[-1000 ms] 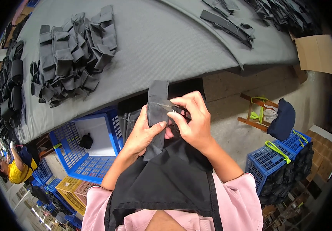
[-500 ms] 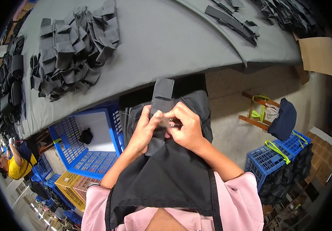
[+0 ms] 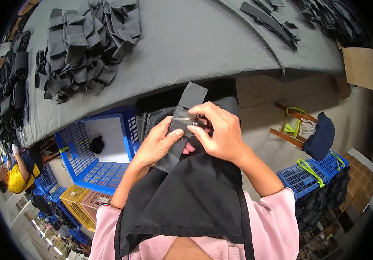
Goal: Manually trimming and inspecting small fabric components using small scissors.
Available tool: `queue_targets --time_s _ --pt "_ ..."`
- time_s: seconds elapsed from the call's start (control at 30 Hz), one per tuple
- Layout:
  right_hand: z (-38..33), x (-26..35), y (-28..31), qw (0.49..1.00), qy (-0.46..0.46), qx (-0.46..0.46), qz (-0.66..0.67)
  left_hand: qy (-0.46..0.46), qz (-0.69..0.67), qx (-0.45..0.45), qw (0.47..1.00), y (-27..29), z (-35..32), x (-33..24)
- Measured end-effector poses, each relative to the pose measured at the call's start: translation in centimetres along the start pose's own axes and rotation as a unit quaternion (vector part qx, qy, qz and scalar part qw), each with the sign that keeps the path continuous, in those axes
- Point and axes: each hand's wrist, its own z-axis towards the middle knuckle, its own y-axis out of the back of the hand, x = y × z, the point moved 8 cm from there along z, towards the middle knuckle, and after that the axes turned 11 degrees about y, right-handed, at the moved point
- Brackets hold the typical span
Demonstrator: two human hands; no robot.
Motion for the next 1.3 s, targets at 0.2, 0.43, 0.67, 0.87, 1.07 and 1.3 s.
queue_targets --time_s 0.2,0.43,0.67,0.87,1.07,1.3 --pt "0.0 2.2 1.0 0.989 0.073 0.061 -0.11 0.03 0.005 0.021 0.999 0.0 -0.1 -0.1" --pt "0.4 1.2 0.3 0.991 0.062 0.101 -0.054 0.047 0.03 0.037 0.998 -0.4 -0.7 -0.3" --pt "0.3 1.4 -0.1 0.991 0.096 0.078 -0.049 0.05 0.028 0.048 0.997 -0.5 -0.6 0.0" --pt "-0.2 1.3 0.6 0.989 0.121 0.02 -0.079 0.057 0.009 0.04 0.998 -0.7 -0.6 -0.6" --pt "-1.8 0.2 2.0 0.999 0.013 -0.035 -0.035 0.015 -0.093 -0.004 0.996 0.6 -0.2 -0.7" --pt "-1.5 0.8 1.7 0.993 0.045 0.004 -0.109 0.003 -0.122 -0.008 0.993 0.3 -0.2 -1.2"
